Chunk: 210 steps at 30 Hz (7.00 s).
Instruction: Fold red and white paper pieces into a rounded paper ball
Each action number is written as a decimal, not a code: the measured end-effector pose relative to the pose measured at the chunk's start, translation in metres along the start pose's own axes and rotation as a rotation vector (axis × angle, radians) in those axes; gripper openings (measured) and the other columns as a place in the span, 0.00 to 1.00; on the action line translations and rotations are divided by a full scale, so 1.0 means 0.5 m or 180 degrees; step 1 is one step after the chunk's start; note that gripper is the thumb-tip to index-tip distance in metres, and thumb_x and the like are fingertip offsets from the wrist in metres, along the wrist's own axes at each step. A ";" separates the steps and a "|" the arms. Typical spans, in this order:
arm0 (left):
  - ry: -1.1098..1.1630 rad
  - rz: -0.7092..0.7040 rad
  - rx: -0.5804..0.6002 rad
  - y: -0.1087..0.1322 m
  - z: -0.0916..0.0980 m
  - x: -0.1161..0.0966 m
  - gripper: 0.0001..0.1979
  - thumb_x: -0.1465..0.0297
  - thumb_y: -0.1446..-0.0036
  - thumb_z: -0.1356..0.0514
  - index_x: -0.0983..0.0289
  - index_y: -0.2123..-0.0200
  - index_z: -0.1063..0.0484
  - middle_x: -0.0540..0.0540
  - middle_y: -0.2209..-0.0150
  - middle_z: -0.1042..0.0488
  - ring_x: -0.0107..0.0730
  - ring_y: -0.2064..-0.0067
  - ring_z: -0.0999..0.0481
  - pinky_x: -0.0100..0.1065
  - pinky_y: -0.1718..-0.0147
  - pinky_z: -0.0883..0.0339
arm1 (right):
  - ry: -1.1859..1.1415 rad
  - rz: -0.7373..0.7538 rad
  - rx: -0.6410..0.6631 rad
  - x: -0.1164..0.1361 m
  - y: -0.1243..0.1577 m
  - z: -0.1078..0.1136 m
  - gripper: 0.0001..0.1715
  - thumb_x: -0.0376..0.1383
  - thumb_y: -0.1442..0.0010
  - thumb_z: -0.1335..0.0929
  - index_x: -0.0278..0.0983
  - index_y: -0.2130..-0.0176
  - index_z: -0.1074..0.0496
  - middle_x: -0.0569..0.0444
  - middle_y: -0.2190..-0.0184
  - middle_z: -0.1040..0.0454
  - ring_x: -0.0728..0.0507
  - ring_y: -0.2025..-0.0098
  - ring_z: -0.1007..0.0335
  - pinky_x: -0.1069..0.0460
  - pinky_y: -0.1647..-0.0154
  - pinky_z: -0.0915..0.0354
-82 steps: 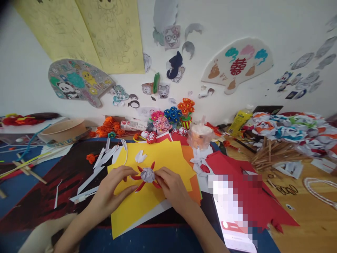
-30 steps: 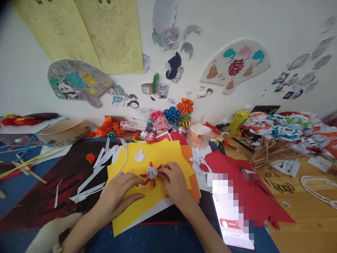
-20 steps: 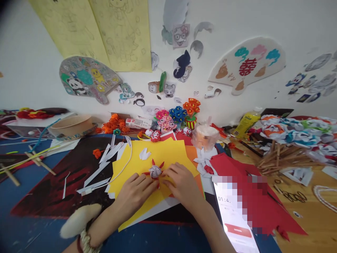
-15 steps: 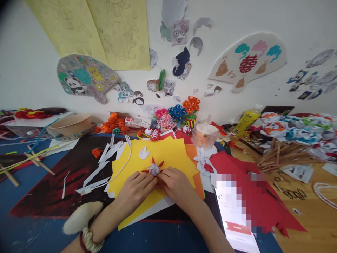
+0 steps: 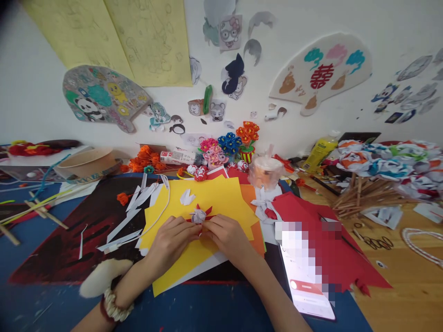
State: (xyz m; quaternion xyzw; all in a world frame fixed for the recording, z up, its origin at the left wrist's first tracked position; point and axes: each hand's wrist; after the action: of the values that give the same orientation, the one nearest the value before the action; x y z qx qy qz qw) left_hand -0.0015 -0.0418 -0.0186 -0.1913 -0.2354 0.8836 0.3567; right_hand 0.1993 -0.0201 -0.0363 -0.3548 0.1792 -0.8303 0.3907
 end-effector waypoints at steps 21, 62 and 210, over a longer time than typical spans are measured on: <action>-0.0026 0.0305 -0.0288 -0.007 0.016 -0.007 0.13 0.75 0.33 0.46 0.58 0.51 0.25 0.51 0.57 0.19 0.36 0.61 0.30 0.39 0.64 0.47 | -0.0623 -0.0376 -0.0517 0.002 -0.005 -0.012 0.12 0.39 0.33 0.36 0.39 0.59 0.23 0.50 0.66 0.21 0.45 0.65 0.23 0.51 0.64 0.27; -0.0910 -0.0302 0.0028 0.004 0.013 -0.008 0.10 0.73 0.32 0.48 0.61 0.63 0.28 0.50 0.67 0.21 0.34 0.63 0.29 0.39 0.62 0.47 | 0.0679 0.0732 0.0039 0.000 0.005 -0.011 0.18 0.24 0.34 0.42 0.31 0.60 0.25 0.46 0.68 0.23 0.43 0.68 0.29 0.48 0.66 0.29; 0.0353 0.1379 0.0117 -0.045 0.044 -0.006 0.08 0.68 0.40 0.40 0.60 0.72 0.28 0.51 0.61 0.25 0.40 0.55 0.29 0.41 0.58 0.43 | 0.1058 -0.0144 -0.0812 0.073 -0.010 -0.058 0.16 0.30 0.32 0.41 0.36 0.70 0.32 0.54 0.79 0.31 0.46 0.78 0.33 0.52 0.75 0.40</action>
State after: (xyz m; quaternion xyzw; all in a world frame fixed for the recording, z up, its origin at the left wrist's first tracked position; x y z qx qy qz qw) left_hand 0.0016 -0.0359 0.0124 -0.2791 -0.1527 0.9319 0.1743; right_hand 0.1593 -0.0449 -0.0367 -0.2635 0.3369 -0.8566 0.2888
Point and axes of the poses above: each hand's wrist, its own y-axis away from the middle knuckle, its own z-axis out of the back of the hand, x = y × z
